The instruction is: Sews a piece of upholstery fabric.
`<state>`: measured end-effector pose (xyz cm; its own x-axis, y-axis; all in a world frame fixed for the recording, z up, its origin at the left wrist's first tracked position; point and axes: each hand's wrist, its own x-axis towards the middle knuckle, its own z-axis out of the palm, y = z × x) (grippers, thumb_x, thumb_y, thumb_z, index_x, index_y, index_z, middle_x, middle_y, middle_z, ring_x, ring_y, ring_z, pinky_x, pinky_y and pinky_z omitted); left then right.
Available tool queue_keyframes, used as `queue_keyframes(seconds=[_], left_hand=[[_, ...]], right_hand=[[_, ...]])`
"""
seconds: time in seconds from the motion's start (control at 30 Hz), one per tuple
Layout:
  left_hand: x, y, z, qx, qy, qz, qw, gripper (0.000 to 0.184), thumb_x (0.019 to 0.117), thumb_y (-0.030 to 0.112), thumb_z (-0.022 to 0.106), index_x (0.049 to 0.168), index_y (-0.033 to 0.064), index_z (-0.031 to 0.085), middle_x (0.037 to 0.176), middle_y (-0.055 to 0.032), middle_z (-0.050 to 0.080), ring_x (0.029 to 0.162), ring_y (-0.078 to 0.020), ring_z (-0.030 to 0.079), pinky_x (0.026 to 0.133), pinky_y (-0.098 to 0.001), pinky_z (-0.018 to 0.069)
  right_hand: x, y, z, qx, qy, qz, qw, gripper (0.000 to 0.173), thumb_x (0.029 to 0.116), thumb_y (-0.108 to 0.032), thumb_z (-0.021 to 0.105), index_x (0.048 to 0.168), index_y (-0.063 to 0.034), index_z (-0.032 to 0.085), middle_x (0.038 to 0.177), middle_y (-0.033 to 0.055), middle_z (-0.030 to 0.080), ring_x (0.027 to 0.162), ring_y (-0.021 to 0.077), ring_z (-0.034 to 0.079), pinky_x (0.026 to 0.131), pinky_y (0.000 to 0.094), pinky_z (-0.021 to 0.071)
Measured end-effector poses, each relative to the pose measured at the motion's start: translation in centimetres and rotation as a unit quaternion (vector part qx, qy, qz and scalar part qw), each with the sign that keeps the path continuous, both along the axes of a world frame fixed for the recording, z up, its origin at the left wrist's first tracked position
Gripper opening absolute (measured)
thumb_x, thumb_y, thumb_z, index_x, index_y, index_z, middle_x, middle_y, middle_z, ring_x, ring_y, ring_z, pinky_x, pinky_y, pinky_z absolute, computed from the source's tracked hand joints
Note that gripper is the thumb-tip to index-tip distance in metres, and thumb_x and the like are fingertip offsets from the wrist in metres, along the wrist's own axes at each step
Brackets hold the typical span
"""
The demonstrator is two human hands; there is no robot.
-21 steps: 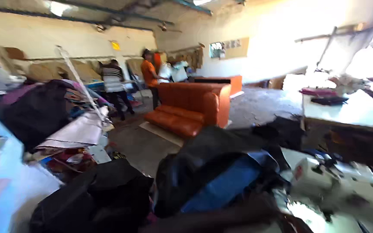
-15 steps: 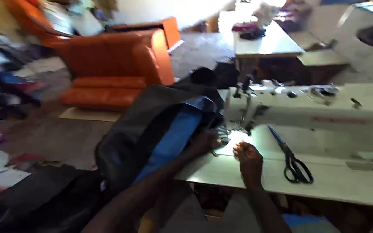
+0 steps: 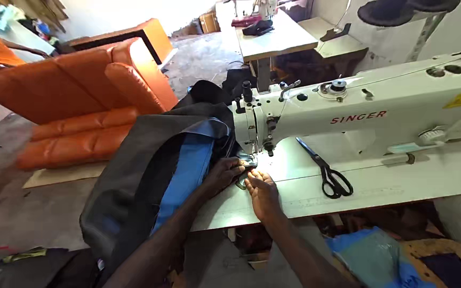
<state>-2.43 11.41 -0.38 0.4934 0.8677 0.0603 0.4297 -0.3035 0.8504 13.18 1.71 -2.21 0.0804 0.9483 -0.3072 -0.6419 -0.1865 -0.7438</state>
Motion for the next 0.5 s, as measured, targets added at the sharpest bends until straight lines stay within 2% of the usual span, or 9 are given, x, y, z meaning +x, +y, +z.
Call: queue_keyframes(seconds=[0.07, 0.17, 0.3, 0.4, 0.5], left_hand=[[0.0, 0.0, 0.1, 0.023, 0.024, -0.016, 0.999, 0.016, 0.1021, 0.011, 0.059, 0.107, 0.0037, 0.072, 0.111, -0.0061, 0.072, 0.102, -0.0134, 0.067, 0.093, -0.0363, 0.0555], [0.3, -0.3, 0.4, 0.089, 0.077, -0.049, 0.992, 0.015, 0.1017, 0.011, 0.059, 0.102, 0.002, 0.072, 0.117, -0.0073, 0.072, 0.108, -0.0147, 0.068, 0.099, -0.0377, 0.0547], [0.7, -0.6, 0.8, 0.181, 0.153, -0.101, 0.966, 0.015, 0.0998, 0.009, 0.06, 0.098, 0.0004, 0.072, 0.119, -0.0117, 0.071, 0.114, -0.0243, 0.066, 0.104, -0.0446, 0.0513], [1.0, -0.6, 1.3, 0.217, 0.215, -0.133, 0.943, 0.016, 0.1, 0.009, 0.059, 0.1, 0.0006, 0.073, 0.119, -0.0126, 0.071, 0.111, -0.0287, 0.067, 0.1, -0.0469, 0.0525], [1.2, -0.6, 1.5, 0.234, 0.263, -0.15, 0.924, 0.016, 0.0985, 0.009, 0.062, 0.107, 0.0022, 0.074, 0.121, -0.0118, 0.072, 0.112, -0.0295, 0.067, 0.098, -0.0481, 0.0545]], right_hand=[[-0.3, 0.0, 0.2, -0.008, 0.028, -0.008, 1.0, 0.046, 0.1009, -0.01, 0.057, 0.145, -0.0067, 0.045, 0.147, 0.0101, 0.053, 0.126, 0.021, 0.059, 0.105, 0.0398, 0.0512], [-0.5, 0.0, 0.3, -0.014, 0.065, -0.01, 0.998, 0.047, 0.1005, -0.008, 0.055, 0.146, -0.0068, 0.044, 0.148, 0.0096, 0.051, 0.131, 0.0213, 0.055, 0.108, 0.0404, 0.0478], [-1.2, -0.2, 0.1, 0.004, 0.07, 0.009, 0.998, 0.049, 0.1017, -0.009, 0.052, 0.15, -0.0119, 0.042, 0.15, 0.0051, 0.052, 0.133, 0.0176, 0.052, 0.11, 0.04, 0.0455], [-1.0, 0.1, -0.4, 0.004, 0.09, 0.032, 0.995, 0.047, 0.1003, -0.007, 0.052, 0.146, -0.0123, 0.046, 0.141, 0.0049, 0.057, 0.125, 0.0166, 0.057, 0.105, 0.0386, 0.0485], [0.2, 0.1, -0.3, -0.007, 0.077, 0.078, 0.994, 0.049, 0.1006, -0.005, 0.052, 0.148, -0.0096, 0.042, 0.142, 0.0073, 0.056, 0.123, 0.0179, 0.059, 0.104, 0.0381, 0.0509]])
